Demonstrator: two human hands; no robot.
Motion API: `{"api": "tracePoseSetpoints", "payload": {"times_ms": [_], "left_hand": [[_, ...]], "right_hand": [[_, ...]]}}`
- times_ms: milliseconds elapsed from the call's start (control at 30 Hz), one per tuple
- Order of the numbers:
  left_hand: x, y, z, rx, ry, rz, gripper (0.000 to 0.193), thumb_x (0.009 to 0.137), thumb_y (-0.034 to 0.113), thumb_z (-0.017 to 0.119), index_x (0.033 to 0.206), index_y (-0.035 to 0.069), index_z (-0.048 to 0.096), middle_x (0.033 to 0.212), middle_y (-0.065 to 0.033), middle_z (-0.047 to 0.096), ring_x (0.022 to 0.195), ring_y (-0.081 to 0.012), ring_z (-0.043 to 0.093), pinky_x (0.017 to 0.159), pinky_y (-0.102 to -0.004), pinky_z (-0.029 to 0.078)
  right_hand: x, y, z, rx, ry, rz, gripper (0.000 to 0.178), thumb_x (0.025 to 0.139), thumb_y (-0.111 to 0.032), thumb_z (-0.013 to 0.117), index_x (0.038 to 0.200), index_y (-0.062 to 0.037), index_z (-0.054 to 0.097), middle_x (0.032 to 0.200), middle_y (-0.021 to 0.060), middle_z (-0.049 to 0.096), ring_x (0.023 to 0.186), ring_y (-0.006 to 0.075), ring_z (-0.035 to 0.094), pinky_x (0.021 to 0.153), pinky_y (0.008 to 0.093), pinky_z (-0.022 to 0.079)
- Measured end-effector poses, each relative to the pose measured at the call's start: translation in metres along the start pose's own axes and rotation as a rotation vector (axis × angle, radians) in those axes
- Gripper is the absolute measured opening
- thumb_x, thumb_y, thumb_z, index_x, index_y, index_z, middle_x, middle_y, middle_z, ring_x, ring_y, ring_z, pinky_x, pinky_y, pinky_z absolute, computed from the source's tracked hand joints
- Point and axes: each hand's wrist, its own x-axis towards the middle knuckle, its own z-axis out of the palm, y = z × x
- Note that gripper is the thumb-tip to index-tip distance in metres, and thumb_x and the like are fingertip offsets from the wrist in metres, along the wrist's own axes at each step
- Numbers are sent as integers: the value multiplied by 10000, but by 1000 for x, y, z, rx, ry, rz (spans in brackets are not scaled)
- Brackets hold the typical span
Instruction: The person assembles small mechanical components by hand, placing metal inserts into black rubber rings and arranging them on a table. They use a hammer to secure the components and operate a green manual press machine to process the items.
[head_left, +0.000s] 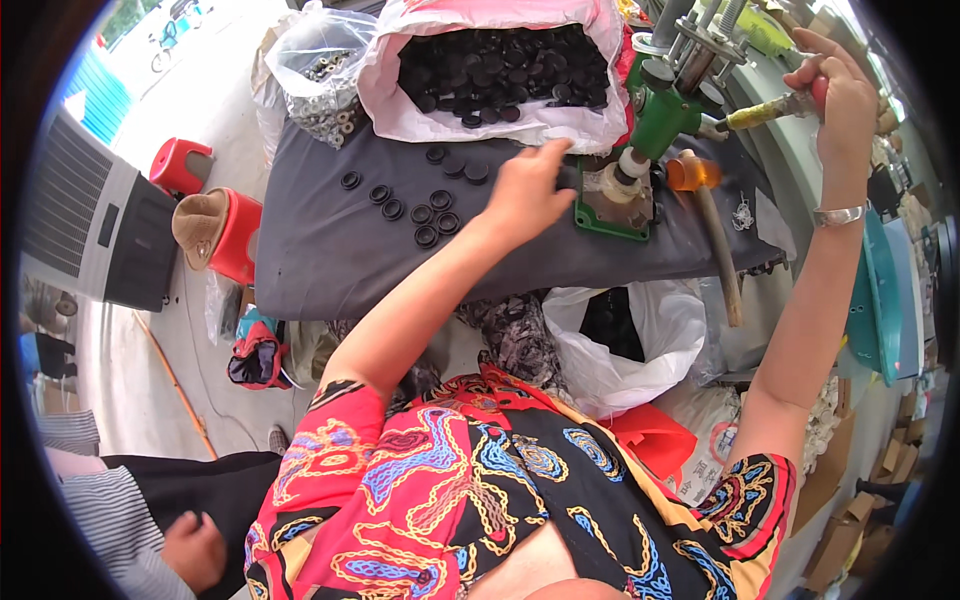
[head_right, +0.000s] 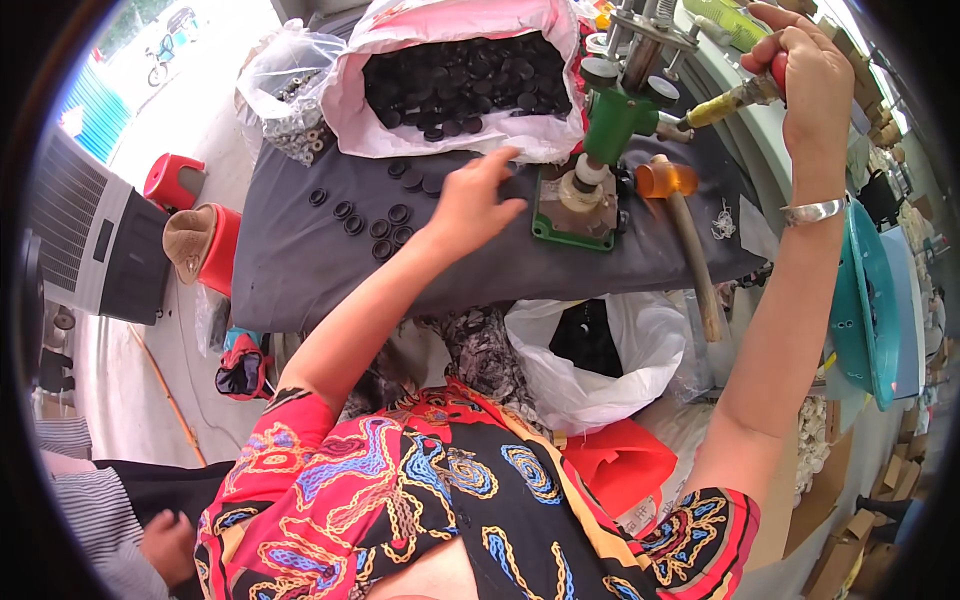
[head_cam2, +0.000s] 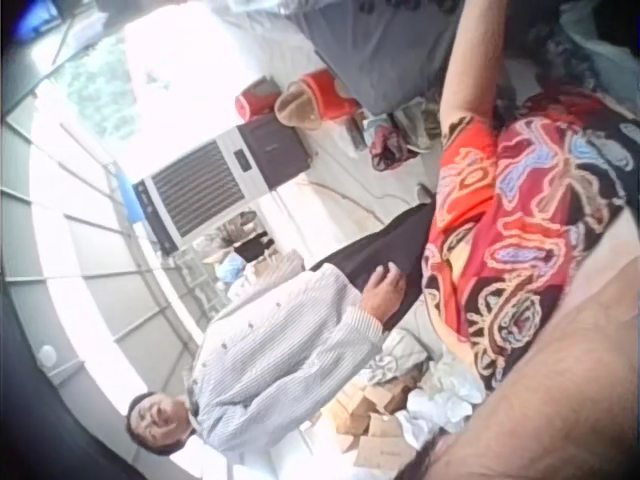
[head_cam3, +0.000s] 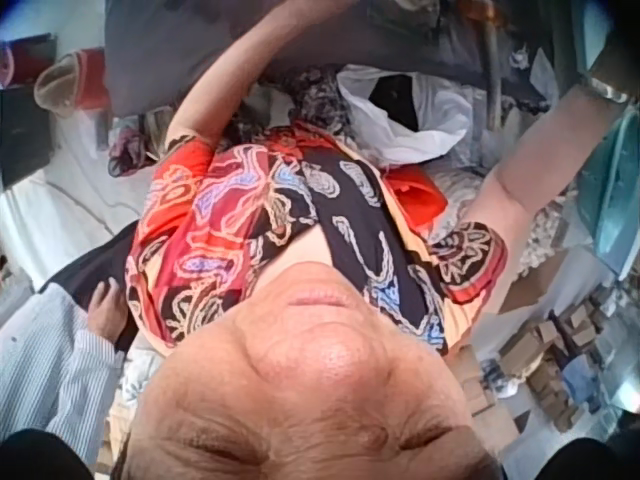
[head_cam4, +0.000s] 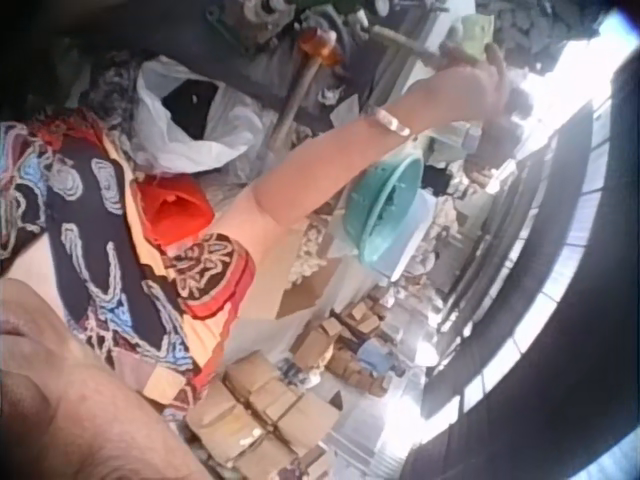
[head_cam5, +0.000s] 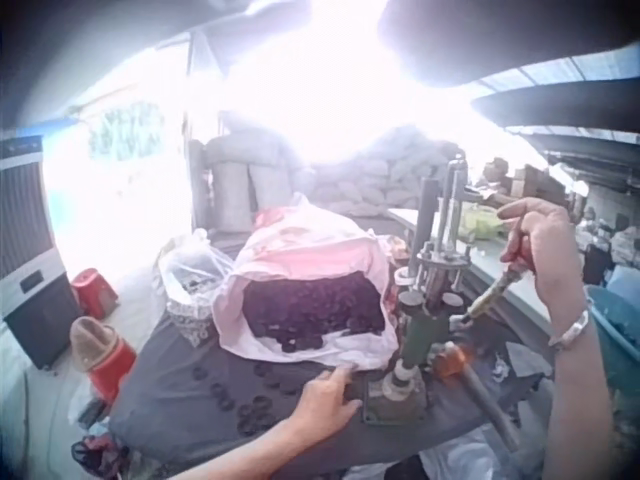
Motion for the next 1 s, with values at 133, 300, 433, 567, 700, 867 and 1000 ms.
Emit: {"api": "tracePoseSetpoints", "payload": {"times_ms": [133, 300, 433, 567, 700, 867, 1000], "left_hand": [[28, 15, 39, -14, -79, -20, 687, 673, 97, 736, 1293, 21, 450, 968, -221, 647, 910, -381, 628, 797, -445, 501], [41, 19, 66, -34, -49, -10, 748, 669, 97, 747, 1329, 5, 406, 971, -216, 648, 936, -385, 620, 815, -453, 494], [43, 18, 80, -115, 3, -66, 809, 647, 89, 778, 1347, -12, 386, 1002, -217, 651, 959, -369, 630, 832, -424, 498], [44, 18, 86, -193, 10, -94, 848, 631, 79, 798, 1356, -29, 371, 1016, -216, 661, 956, -344, 649, 837, -399, 503], [41, 7, 87, -257, 16, -97, 848, 630, 126, 798, 1334, -40, 356, 985, -214, 652, 923, -391, 616, 836, -454, 490], [31, 9, 77, -272, 67, -19, 789, 647, 75, 757, 1338, -27, 391, 1040, -207, 658, 943, -353, 637, 828, -414, 500], [15, 14, 42, -147, 113, 121, 528, 682, 59, 702, 1190, 10, 564, 1021, -164, 668, 948, -329, 618, 836, -413, 491]], "right_hand": [[-3, -8, 7, -26, 25, 11, 259, 864, -55, 405, 876, 76, 628, 1165, 125, 632, 745, 164, 629, 753, 262, 503], [-4, -2, 3, 4, 12, -53, 289, 862, -61, 404, 949, 100, 628, 1091, 132, 647, 755, 179, 639, 757, 267, 508], [-10, -5, 4, -12, 45, -14, 300, 856, -62, 401, 939, 107, 635, 1070, 155, 648, 766, 189, 647, 761, 285, 511], [-42, -1, -4, -120, 46, -164, 320, 850, -45, 396, 1003, 78, 648, 897, 133, 666, 742, 171, 639, 741, 269, 494], [-93, 3, 6, -111, 134, -156, 365, 834, -27, 385, 1069, 38, 657, 753, 96, 668, 719, 143, 630, 682, 234, 464], [-192, 58, 22, -122, 142, -352, 334, 842, 33, 364, 1034, 52, 635, 787, 118, 667, 771, 207, 655, 840, 361, 529], [-216, 75, 25, -324, 174, -436, 339, 838, 51, 361, 1042, 52, 631, 786, 131, 655, 792, 221, 660, 873, 397, 526]]}}
